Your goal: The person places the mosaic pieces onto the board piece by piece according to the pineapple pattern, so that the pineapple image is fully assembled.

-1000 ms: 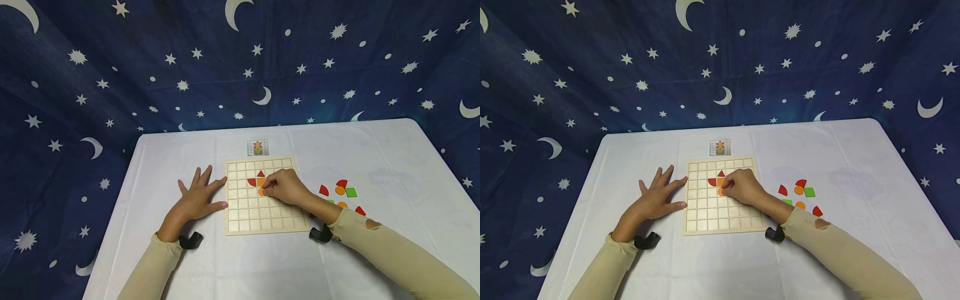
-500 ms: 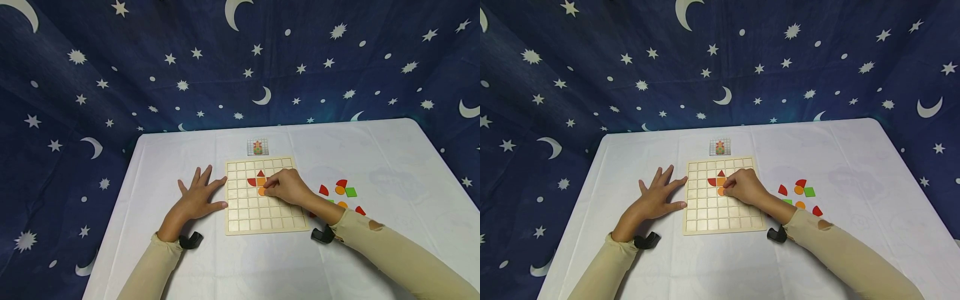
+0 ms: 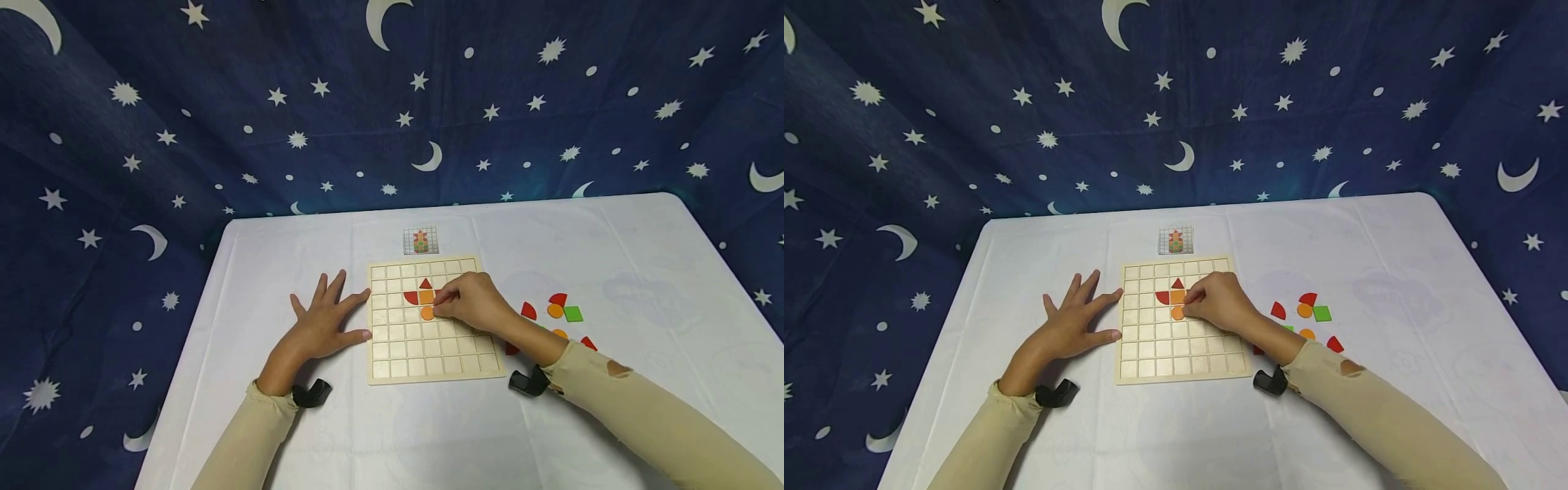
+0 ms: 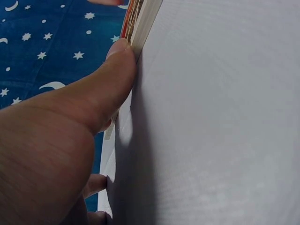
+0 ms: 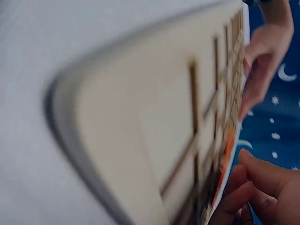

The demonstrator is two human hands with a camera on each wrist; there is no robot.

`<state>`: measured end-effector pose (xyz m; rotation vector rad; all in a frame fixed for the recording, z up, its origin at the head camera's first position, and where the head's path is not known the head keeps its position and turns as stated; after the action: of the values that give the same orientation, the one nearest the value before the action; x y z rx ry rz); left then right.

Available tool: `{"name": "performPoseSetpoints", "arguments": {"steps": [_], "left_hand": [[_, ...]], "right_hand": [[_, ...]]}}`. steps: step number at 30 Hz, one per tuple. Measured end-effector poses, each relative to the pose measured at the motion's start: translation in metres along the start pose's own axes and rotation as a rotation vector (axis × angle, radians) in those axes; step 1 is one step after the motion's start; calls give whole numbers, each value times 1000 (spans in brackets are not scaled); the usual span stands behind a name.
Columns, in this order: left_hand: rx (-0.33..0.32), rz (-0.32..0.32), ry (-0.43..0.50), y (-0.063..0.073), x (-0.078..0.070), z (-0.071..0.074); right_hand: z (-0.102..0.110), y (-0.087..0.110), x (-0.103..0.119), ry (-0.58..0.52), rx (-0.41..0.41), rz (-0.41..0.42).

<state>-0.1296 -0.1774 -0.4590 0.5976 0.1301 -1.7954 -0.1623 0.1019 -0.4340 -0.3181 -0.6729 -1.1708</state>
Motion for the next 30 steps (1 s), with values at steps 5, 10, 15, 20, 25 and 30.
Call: {"name": "performPoseSetpoints", "arguments": {"steps": [5, 10, 15, 20, 25, 30], "left_hand": [[-2, -2, 1, 2, -1, 2], [-6, -7, -1, 1, -1, 2], [-13, -13, -3, 1, -2, 1], [-19, -15, 1, 1, -2, 1], [-16, -16, 8, 1, -2, 1], [-16, -17, 8, 1, -2, 1]], "right_hand": [[28, 3, -12, 14, -29, -56], [57, 11, -30, 51, -42, -80], [80, 24, -53, 126, -36, -85], [92, 36, -79, 219, -13, -91], [91, 46, -100, 290, 46, -78], [87, 55, -112, 308, 82, -41]]}}
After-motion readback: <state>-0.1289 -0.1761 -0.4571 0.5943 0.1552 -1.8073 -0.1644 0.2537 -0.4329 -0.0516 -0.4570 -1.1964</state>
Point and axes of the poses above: each hand's wrist, its own y-axis away from the middle knuckle, its own z-axis out of the back of the hand, x = y × z, the point moved 5 cm from there along -y, towards the middle knuckle, and after that the axes turned 7 degrees about y, right-handed, at the moved point
